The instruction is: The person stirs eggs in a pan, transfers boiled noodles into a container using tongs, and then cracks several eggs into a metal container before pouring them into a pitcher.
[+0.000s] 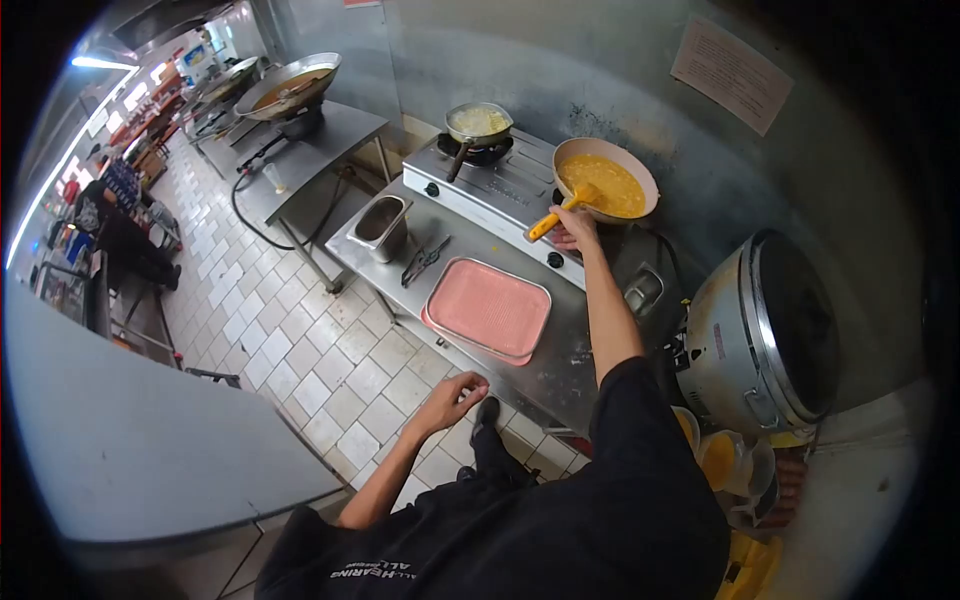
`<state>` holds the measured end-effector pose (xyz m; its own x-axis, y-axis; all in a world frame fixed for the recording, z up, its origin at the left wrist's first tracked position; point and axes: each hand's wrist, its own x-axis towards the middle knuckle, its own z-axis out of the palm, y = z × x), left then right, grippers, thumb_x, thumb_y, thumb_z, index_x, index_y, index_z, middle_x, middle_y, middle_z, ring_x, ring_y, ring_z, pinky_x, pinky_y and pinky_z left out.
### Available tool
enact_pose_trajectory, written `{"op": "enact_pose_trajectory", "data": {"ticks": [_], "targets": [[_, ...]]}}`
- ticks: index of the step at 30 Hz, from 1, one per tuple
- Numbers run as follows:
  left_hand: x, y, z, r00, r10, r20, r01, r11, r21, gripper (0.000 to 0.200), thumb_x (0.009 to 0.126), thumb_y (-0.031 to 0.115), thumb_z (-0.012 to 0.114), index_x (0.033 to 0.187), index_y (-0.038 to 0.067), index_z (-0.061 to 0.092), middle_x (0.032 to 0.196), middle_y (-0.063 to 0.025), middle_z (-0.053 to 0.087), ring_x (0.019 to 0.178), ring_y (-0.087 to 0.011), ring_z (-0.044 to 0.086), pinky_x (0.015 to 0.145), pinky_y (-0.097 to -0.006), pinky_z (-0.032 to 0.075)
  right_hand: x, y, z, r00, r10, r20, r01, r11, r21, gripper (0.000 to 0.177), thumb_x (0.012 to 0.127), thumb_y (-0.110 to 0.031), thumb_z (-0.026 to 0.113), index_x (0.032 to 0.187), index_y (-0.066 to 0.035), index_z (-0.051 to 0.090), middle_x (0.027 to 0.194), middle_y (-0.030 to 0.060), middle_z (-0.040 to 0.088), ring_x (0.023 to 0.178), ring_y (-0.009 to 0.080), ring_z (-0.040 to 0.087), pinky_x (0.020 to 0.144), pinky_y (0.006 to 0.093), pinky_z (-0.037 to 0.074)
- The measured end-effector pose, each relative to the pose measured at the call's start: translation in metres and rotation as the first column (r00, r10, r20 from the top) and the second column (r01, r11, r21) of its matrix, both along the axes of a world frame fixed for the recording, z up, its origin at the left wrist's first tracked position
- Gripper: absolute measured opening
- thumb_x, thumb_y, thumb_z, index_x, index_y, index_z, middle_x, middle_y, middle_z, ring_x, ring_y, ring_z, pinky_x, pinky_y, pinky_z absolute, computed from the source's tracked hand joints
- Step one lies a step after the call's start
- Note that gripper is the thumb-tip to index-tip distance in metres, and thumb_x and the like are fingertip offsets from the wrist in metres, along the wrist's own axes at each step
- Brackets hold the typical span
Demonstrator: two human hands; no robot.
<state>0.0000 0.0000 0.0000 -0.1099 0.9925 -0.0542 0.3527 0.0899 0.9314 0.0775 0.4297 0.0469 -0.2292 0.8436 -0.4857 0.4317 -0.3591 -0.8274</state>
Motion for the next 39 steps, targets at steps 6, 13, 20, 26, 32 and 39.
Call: {"op": "enact_pose_trajectory", "data": {"ticks": [6, 13, 20, 26, 32, 39], "targets": [[-0.052, 0.098, 0.013, 0.982, -0.182, 0.044, 0.177, 0.979, 0.099, 0.025, 0.097, 0.025, 0.059, 0.106, 0.002, 0.063, 0.093, -0.0069, 0.067, 0.086, -0.0174, 0.063, 0.074, -0.0308, 0.048, 0.029, 0.042, -0.04, 0.986, 0.152, 0.064, -0.164, 0.946, 0.279, 0.039, 0.09, -0.032, 0.063, 0.106, 0.003, 0.059, 0.079, 0.0125, 0.065, 0.065, 0.0246, 0.069, 0.055, 0.0374, 0.058], [-0.081, 0.221, -0.005, 0.992, -0.081, 0.101, 0.066, 0.987, 0.146, 0.032, 0.095, 0.031, 0.062, 0.104, 0.0, 0.062, 0.084, -0.0035, 0.064, 0.079, -0.012, 0.061, 0.068, -0.0294, 0.048, 0.079, 0.098, 0.099, 0.608, 0.294, 0.737, -0.588, 0.791, 0.17, 0.025, 0.094, -0.026, 0.056, 0.096, -0.002, 0.063, 0.069, 0.0077, 0.065, 0.052, 0.0164, 0.062, 0.046, 0.0324, 0.051], [-0.082, 0.34, 0.03, 0.637, 0.146, 0.757, 0.203, 0.915, -0.348, 0.06, 0.095, 0.054, 0.053, 0.126, 0.004, 0.047, 0.094, -0.0105, 0.066, 0.087, -0.02, 0.069, 0.069, -0.0322, 0.055, 0.041, 0.127, 0.128, 0.294, 0.508, 0.81, -0.838, 0.544, -0.037, 0.021, 0.087, -0.019, 0.061, 0.095, -0.002, 0.071, 0.077, 0.0139, 0.069, 0.063, 0.0218, 0.067, 0.062, 0.037, 0.054], [-0.073, 0.36, 0.016, 0.484, 0.076, 0.872, 0.399, 0.867, -0.298, 0.018, 0.101, 0.029, 0.05, 0.097, 0.012, 0.048, 0.07, 0.0043, 0.044, 0.05, -0.0043, 0.033, 0.043, -0.0207, 0.029, -0.017, 0.092, 0.078, 0.244, -0.001, 0.97, -0.85, 0.48, 0.214, 0.024, 0.085, -0.01, 0.053, 0.094, 0.002, 0.072, 0.095, 0.0241, 0.069, 0.092, 0.038, 0.068, 0.076, 0.0462, 0.054], [-0.067, 0.356, 0.012, 0.437, 0.073, 0.896, 0.379, 0.889, -0.258, 0.021, 0.101, 0.032, 0.05, 0.099, 0.011, 0.047, 0.069, 0.0034, 0.043, 0.05, -0.0051, 0.034, 0.041, -0.0209, 0.028, -0.027, 0.14, 0.051, 0.267, -0.105, 0.958, -0.745, 0.608, 0.274, 0.026, 0.085, -0.008, 0.05, 0.094, 0.003, 0.071, 0.099, 0.0246, 0.069, 0.095, 0.0357, 0.069, 0.079, 0.0455, 0.055], [-0.074, 0.359, 0.013, 0.412, 0.074, 0.908, 0.393, 0.885, -0.25, 0.02, 0.1, 0.028, 0.051, 0.104, 0.009, 0.047, 0.073, 0.0007, 0.048, 0.054, -0.0076, 0.044, 0.043, -0.0219, 0.038, 0.005, 0.173, 0.088, 0.261, -0.236, 0.936, -0.617, 0.705, 0.349, 0.027, 0.089, -0.012, 0.051, 0.097, 0.003, 0.072, 0.104, 0.0224, 0.069, 0.101, 0.036, 0.067, 0.083, 0.045, 0.054]]}}
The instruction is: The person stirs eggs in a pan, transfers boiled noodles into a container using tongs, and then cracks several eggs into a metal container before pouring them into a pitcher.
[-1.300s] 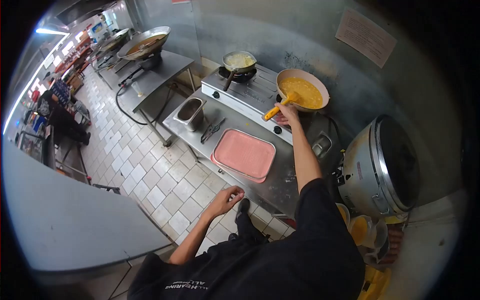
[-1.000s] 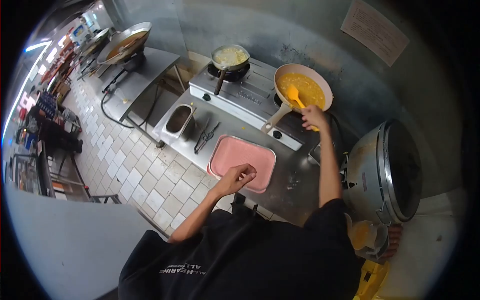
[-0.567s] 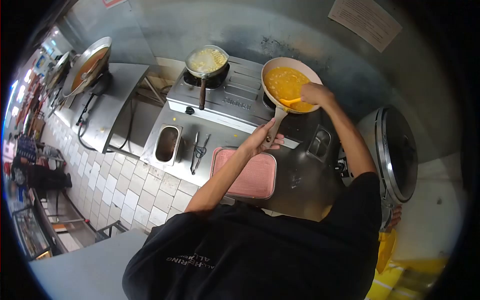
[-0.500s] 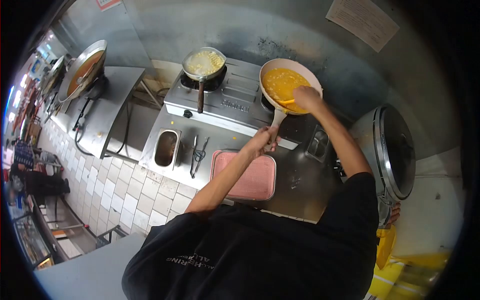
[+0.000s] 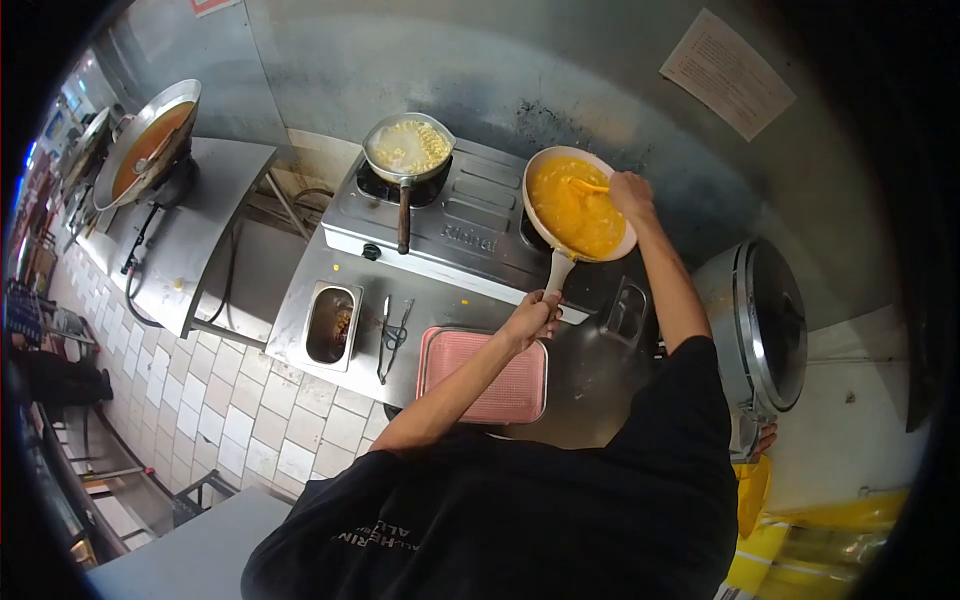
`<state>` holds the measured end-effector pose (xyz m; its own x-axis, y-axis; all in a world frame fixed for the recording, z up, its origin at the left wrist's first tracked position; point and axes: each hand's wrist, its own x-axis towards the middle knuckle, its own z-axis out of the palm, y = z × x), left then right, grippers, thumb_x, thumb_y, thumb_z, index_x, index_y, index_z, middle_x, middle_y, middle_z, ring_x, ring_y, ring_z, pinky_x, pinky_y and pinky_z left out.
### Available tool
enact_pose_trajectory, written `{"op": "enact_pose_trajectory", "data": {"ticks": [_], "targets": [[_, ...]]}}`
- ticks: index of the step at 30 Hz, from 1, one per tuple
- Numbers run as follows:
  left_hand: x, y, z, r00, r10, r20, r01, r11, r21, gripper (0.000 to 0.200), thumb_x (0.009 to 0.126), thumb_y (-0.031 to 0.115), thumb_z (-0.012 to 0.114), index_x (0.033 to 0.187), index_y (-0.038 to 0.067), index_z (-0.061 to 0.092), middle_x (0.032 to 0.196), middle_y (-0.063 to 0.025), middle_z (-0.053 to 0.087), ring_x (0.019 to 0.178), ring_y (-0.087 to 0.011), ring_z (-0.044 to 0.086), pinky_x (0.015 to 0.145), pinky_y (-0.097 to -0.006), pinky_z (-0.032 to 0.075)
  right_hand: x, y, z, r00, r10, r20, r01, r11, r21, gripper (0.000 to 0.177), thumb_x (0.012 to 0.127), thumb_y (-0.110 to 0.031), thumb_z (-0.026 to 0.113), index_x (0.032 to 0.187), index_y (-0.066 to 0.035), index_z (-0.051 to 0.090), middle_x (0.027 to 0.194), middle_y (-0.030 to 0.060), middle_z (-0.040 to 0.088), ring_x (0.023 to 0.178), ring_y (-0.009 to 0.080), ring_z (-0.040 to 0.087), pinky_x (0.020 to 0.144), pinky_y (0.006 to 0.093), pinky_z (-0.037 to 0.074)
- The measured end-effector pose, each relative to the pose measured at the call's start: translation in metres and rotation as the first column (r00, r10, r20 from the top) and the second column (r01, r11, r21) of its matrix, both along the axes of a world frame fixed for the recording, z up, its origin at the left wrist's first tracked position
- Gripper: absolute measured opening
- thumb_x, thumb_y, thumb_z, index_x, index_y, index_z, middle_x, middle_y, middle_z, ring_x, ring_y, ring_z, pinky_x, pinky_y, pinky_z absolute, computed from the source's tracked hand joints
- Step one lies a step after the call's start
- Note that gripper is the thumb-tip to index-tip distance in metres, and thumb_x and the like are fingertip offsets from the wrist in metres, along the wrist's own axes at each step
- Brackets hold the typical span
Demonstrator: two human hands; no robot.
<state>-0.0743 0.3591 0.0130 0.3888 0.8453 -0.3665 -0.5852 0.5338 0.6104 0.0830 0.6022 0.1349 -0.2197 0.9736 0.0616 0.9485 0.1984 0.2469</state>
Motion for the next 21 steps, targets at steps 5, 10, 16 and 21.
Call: {"op": "enact_pose_trajectory", "data": {"ticks": [5, 10, 16, 21], "targets": [[-0.002, 0.02, -0.002, 1.0, -0.013, -0.006, 0.013, 1.0, -0.013, 0.021, 0.096, 0.015, 0.051, 0.112, 0.002, 0.047, 0.088, -0.0088, 0.063, 0.059, -0.0135, 0.056, 0.046, -0.0293, 0.051, 0.036, -0.009, 0.074, 0.993, 0.074, 0.097, -0.057, 0.985, -0.165, 0.023, 0.087, -0.023, 0.062, 0.098, -0.006, 0.073, 0.093, 0.0172, 0.072, 0.088, 0.0318, 0.069, 0.076, 0.0442, 0.053], [0.0, 0.02, -0.001, 0.998, -0.048, 0.03, 0.048, 0.998, -0.028, 0.015, 0.096, 0.016, 0.051, 0.107, 0.007, 0.046, 0.077, -0.0034, 0.053, 0.048, -0.0092, 0.042, 0.04, -0.0262, 0.037, 0.042, -0.032, 0.098, 0.997, 0.075, 0.014, -0.059, 0.876, -0.478, 0.021, 0.086, -0.024, 0.065, 0.094, -0.005, 0.073, 0.074, 0.0124, 0.069, 0.068, 0.0216, 0.066, 0.064, 0.0379, 0.05], [0.0, 0.017, 0.001, 0.998, -0.063, -0.009, 0.063, 0.998, -0.028, 0.012, 0.098, 0.017, 0.048, 0.108, 0.01, 0.048, 0.073, 0.0025, 0.047, 0.05, -0.0054, 0.037, 0.042, -0.0218, 0.032, 0.032, -0.062, 0.051, 0.98, 0.146, 0.138, -0.024, 0.766, -0.642, 0.021, 0.083, -0.019, 0.067, 0.096, -0.003, 0.072, 0.083, 0.0138, 0.071, 0.076, 0.0248, 0.069, 0.069, 0.0378, 0.052], [0.001, 0.016, 0.002, 0.998, -0.059, -0.031, 0.06, 0.998, 0.011, 0.014, 0.1, 0.019, 0.048, 0.108, 0.009, 0.049, 0.073, 0.0028, 0.045, 0.05, -0.005, 0.036, 0.042, -0.0216, 0.031, 0.043, -0.054, -0.001, 0.981, 0.132, 0.14, -0.099, 0.97, -0.22, 0.02, 0.081, -0.008, 0.06, 0.097, 0.0, 0.071, 0.104, 0.0222, 0.068, 0.1, 0.037, 0.067, 0.085, 0.0452, 0.053]]}}
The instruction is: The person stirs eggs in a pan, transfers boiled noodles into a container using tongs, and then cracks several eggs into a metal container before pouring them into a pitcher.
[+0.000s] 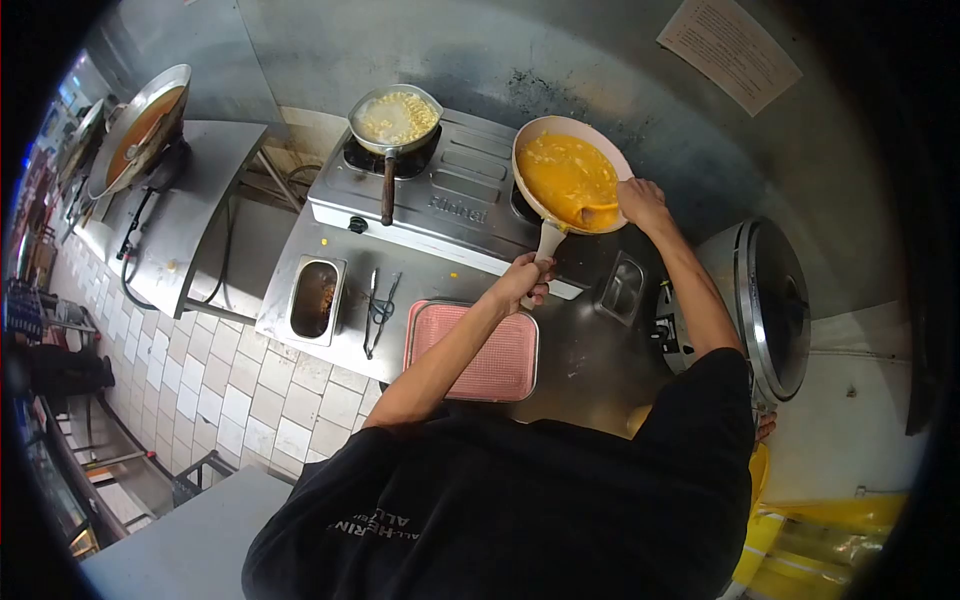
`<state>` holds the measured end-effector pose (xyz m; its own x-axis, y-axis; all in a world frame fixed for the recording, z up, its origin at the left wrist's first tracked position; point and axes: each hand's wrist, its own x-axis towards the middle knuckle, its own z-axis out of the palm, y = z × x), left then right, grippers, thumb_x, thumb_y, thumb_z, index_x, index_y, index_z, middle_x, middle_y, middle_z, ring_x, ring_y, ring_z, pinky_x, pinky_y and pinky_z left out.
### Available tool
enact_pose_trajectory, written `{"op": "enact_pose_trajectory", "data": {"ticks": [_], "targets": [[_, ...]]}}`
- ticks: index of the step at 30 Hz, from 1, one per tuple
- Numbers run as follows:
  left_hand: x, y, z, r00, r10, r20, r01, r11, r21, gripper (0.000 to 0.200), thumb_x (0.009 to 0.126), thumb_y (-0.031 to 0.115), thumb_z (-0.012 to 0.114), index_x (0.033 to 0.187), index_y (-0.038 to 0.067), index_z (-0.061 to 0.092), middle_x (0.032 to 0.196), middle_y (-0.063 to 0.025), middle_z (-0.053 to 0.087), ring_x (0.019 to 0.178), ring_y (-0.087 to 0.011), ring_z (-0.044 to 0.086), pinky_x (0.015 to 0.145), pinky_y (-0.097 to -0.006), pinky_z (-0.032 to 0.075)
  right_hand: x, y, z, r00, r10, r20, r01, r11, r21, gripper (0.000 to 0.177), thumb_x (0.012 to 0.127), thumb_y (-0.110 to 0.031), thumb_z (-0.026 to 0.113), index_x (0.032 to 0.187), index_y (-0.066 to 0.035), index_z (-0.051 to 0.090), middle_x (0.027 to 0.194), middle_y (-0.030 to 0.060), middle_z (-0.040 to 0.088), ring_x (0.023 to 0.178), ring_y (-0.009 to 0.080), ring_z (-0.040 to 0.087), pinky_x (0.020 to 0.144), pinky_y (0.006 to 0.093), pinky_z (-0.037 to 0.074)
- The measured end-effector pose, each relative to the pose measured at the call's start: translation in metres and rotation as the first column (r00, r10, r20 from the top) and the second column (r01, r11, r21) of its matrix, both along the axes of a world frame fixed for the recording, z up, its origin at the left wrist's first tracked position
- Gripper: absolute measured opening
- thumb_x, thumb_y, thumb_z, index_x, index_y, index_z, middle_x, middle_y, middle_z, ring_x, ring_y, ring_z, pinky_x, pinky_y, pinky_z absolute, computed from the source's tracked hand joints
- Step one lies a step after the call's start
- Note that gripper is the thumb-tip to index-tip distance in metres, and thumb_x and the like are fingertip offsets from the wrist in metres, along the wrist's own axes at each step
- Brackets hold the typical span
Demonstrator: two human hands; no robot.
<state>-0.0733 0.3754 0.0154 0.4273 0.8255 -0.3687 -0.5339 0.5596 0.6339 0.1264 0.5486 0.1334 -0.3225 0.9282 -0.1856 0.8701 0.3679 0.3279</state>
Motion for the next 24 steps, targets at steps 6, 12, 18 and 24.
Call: {"op": "enact_pose_trajectory", "data": {"ticks": [6, 12, 18, 24], "targets": [[0.001, 0.0, 0.004, 1.0, 0.01, -0.017, -0.01, 1.0, -0.008, 0.01, 0.097, 0.016, 0.046, 0.104, 0.009, 0.048, 0.071, 0.002, 0.044, 0.048, -0.0061, 0.034, 0.04, -0.0235, 0.031, 0.012, 0.044, -0.02, 0.991, 0.113, -0.077, -0.1, 0.983, 0.153, 0.021, 0.084, -0.011, 0.058, 0.093, 0.003, 0.071, 0.101, 0.024, 0.068, 0.097, 0.0374, 0.067, 0.08, 0.0461, 0.054], [0.001, -0.001, 0.006, 0.999, 0.018, -0.051, -0.018, 1.0, -0.006, 0.013, 0.096, 0.016, 0.048, 0.105, 0.008, 0.048, 0.073, 0.0009, 0.044, 0.049, -0.0061, 0.034, 0.04, -0.0232, 0.03, 0.012, 0.093, -0.048, 0.957, 0.165, -0.238, -0.081, 0.942, 0.324, 0.025, 0.087, -0.02, 0.06, 0.092, 0.003, 0.071, 0.094, 0.0252, 0.068, 0.09, 0.0396, 0.067, 0.077, 0.0473, 0.053], [0.004, 0.0, 0.004, 0.998, 0.029, -0.063, -0.029, 1.0, -0.004, 0.015, 0.097, 0.016, 0.048, 0.108, 0.007, 0.048, 0.074, 0.0009, 0.043, 0.049, -0.0061, 0.034, 0.04, -0.0228, 0.03, -0.005, 0.095, -0.025, 0.91, 0.292, -0.293, -0.195, 0.927, 0.32, 0.025, 0.088, -0.022, 0.063, 0.094, 0.001, 0.072, 0.091, 0.0227, 0.069, 0.087, 0.0388, 0.067, 0.08, 0.0492, 0.05], [-0.002, 0.001, 0.002, 0.998, 0.016, -0.053, -0.016, 1.0, 0.004, 0.015, 0.097, 0.016, 0.048, 0.108, 0.006, 0.048, 0.075, 0.0003, 0.043, 0.05, -0.0063, 0.035, 0.04, -0.0228, 0.029, -0.038, 0.035, 0.068, 0.979, 0.177, -0.103, -0.166, 0.98, 0.114, 0.023, 0.085, -0.023, 0.069, 0.09, -0.001, 0.073, 0.087, 0.0184, 0.071, 0.085, 0.033, 0.069, 0.076, 0.0425, 0.052]]}}
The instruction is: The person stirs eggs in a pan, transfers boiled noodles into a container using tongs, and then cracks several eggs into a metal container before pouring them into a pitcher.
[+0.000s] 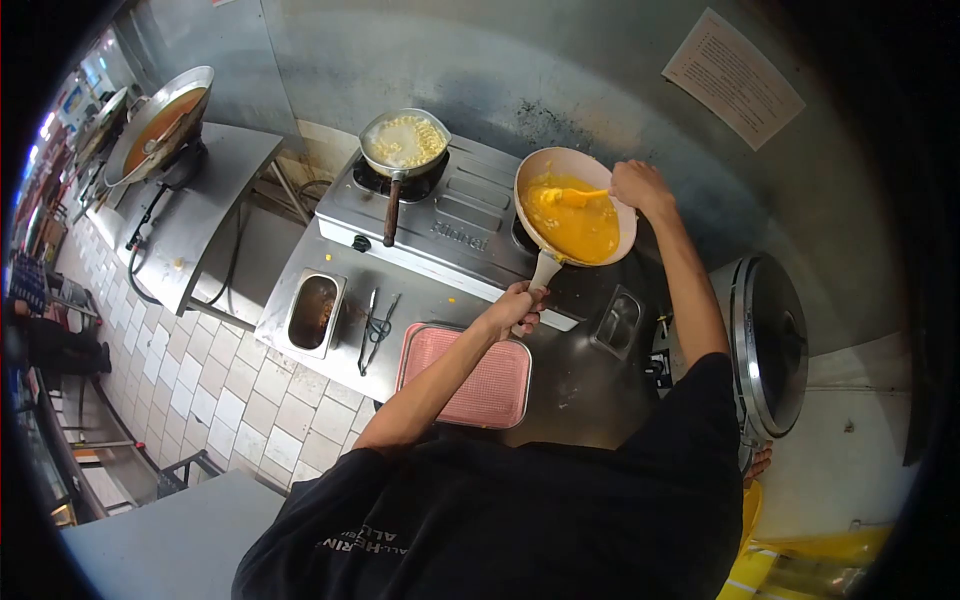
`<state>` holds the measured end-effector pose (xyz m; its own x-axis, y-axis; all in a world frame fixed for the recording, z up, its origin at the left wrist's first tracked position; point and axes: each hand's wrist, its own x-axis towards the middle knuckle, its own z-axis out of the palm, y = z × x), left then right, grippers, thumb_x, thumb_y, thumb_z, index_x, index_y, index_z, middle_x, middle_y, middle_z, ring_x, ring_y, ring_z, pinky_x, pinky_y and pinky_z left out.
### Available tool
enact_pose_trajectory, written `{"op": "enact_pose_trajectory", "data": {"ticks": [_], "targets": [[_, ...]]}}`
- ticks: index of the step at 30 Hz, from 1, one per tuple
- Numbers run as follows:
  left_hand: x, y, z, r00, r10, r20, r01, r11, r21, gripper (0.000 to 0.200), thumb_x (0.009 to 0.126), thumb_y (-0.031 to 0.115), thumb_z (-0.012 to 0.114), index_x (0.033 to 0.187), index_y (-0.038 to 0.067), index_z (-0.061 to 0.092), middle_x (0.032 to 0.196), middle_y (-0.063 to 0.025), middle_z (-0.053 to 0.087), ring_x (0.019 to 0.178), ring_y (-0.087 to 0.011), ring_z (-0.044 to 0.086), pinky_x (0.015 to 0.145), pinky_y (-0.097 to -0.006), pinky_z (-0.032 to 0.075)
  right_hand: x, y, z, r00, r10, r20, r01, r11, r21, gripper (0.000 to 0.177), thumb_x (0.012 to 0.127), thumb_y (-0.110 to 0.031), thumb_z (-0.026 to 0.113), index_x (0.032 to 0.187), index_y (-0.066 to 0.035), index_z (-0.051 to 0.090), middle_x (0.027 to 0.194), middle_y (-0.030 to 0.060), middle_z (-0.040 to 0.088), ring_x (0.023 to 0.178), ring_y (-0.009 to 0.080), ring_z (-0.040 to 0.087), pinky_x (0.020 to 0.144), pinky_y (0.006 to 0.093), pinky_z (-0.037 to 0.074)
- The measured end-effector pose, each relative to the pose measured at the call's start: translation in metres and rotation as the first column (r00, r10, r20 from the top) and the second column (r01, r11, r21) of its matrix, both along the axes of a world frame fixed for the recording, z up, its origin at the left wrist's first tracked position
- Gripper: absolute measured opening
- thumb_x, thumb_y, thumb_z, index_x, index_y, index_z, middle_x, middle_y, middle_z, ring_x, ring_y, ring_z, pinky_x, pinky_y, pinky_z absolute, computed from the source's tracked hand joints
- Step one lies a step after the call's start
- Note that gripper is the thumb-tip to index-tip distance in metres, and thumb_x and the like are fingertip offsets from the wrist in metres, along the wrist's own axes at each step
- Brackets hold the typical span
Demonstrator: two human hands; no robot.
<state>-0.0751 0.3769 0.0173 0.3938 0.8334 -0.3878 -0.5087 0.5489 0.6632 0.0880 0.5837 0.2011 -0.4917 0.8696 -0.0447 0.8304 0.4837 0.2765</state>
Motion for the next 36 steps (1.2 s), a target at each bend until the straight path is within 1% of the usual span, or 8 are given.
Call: {"op": "enact_pose_trajectory", "data": {"ticks": [2, 4, 7, 11, 15, 25, 34, 36], "targets": [[-0.001, 0.0, -0.001, 1.0, -0.004, -0.003, 0.004, 1.0, -0.002, 0.015, 0.097, 0.016, 0.048, 0.108, 0.006, 0.048, 0.075, 0.0001, 0.043, 0.05, -0.0063, 0.036, 0.04, -0.0227, 0.029, -0.008, -0.016, 0.017, 0.998, -0.053, 0.027, 0.053, 0.998, -0.015, 0.023, 0.084, -0.023, 0.07, 0.088, 0.0, 0.073, 0.083, 0.017, 0.072, 0.081, 0.031, 0.07, 0.073, 0.04, 0.053], [-0.001, 0.001, 0.0, 0.999, -0.035, -0.026, 0.035, 0.999, -0.01, 0.016, 0.098, 0.017, 0.047, 0.111, 0.008, 0.049, 0.073, 0.0018, 0.043, 0.051, -0.0056, 0.034, 0.041, -0.0221, 0.027, -0.017, -0.028, 0.028, 0.975, -0.196, 0.102, 0.219, 0.907, -0.36, 0.023, 0.083, -0.021, 0.068, 0.086, 0.001, 0.073, 0.073, 0.0125, 0.072, 0.071, 0.0264, 0.071, 0.067, 0.0365, 0.054], [-0.002, 0.0, 0.007, 0.998, -0.02, -0.058, 0.019, 0.999, -0.027, 0.017, 0.099, 0.019, 0.048, 0.112, 0.008, 0.049, 0.074, 0.0014, 0.043, 0.051, -0.0059, 0.034, 0.042, -0.0221, 0.027, -0.01, -0.025, -0.002, 0.995, -0.092, -0.044, 0.055, 0.847, -0.529, 0.021, 0.084, -0.019, 0.066, 0.086, 0.001, 0.073, 0.065, 0.0095, 0.07, 0.061, 0.0229, 0.068, 0.063, 0.0362, 0.053], [-0.002, 0.002, -0.001, 0.999, -0.014, -0.036, 0.013, 0.999, -0.036, 0.018, 0.096, 0.017, 0.05, 0.109, 0.006, 0.049, 0.076, -0.0004, 0.045, 0.051, -0.0072, 0.038, 0.039, -0.0226, 0.031, -0.015, -0.017, -0.063, 0.963, 0.021, -0.269, -0.124, 0.919, -0.373, 0.023, 0.084, -0.022, 0.066, 0.083, 0.0, 0.072, 0.067, 0.0167, 0.068, 0.063, 0.0289, 0.067, 0.065, 0.0394, 0.052], [0.0, 0.004, -0.005, 1.0, -0.018, -0.014, 0.018, 1.0, -0.017, 0.018, 0.096, 0.018, 0.05, 0.11, 0.006, 0.048, 0.076, -0.0004, 0.045, 0.05, -0.0067, 0.039, 0.039, -0.0229, 0.032, -0.044, -0.013, -0.111, 0.891, -0.247, -0.381, 0.188, 0.964, -0.187, 0.028, 0.086, -0.021, 0.064, 0.094, 0.005, 0.069, 0.092, 0.0289, 0.066, 0.093, 0.0406, 0.066, 0.081, 0.0464, 0.052], [0.006, 0.001, -0.005, 0.999, 0.018, 0.03, -0.018, 1.0, 0.011, 0.017, 0.099, 0.019, 0.047, 0.111, 0.007, 0.047, 0.072, 0.0016, 0.041, 0.05, -0.0055, 0.032, 0.039, -0.0219, 0.027, -0.05, 0.006, -0.085, 0.773, -0.54, -0.331, 0.51, 0.841, -0.181, 0.035, 0.096, -0.014, 0.039, 0.117, 0.001, 0.063, 0.122, 0.0238, 0.062, 0.114, 0.0387, 0.06, 0.094, 0.0459, 0.05], [0.003, 0.003, -0.004, 1.0, 0.006, 0.014, -0.006, 1.0, -0.001, 0.017, 0.099, 0.019, 0.047, 0.109, 0.005, 0.048, 0.072, 0.0017, 0.041, 0.05, -0.0058, 0.033, 0.04, -0.0217, 0.027, 0.02, -0.038, -0.004, 0.854, -0.512, -0.087, 0.508, 0.859, -0.065, 0.032, 0.092, -0.023, 0.054, 0.116, -0.006, 0.067, 0.119, 0.0177, 0.065, 0.112, 0.0339, 0.062, 0.092, 0.0435, 0.051], [0.003, 0.003, -0.006, 1.0, 0.013, 0.023, -0.013, 1.0, 0.001, 0.017, 0.099, 0.019, 0.047, 0.109, 0.005, 0.048, 0.072, 0.0017, 0.041, 0.05, -0.0057, 0.033, 0.04, -0.0217, 0.027, 0.032, -0.057, 0.018, 0.928, -0.364, -0.083, 0.348, 0.923, -0.163, 0.029, 0.087, -0.025, 0.062, 0.109, -0.007, 0.07, 0.112, 0.0186, 0.067, 0.108, 0.0356, 0.063, 0.091, 0.0433, 0.051]]}}
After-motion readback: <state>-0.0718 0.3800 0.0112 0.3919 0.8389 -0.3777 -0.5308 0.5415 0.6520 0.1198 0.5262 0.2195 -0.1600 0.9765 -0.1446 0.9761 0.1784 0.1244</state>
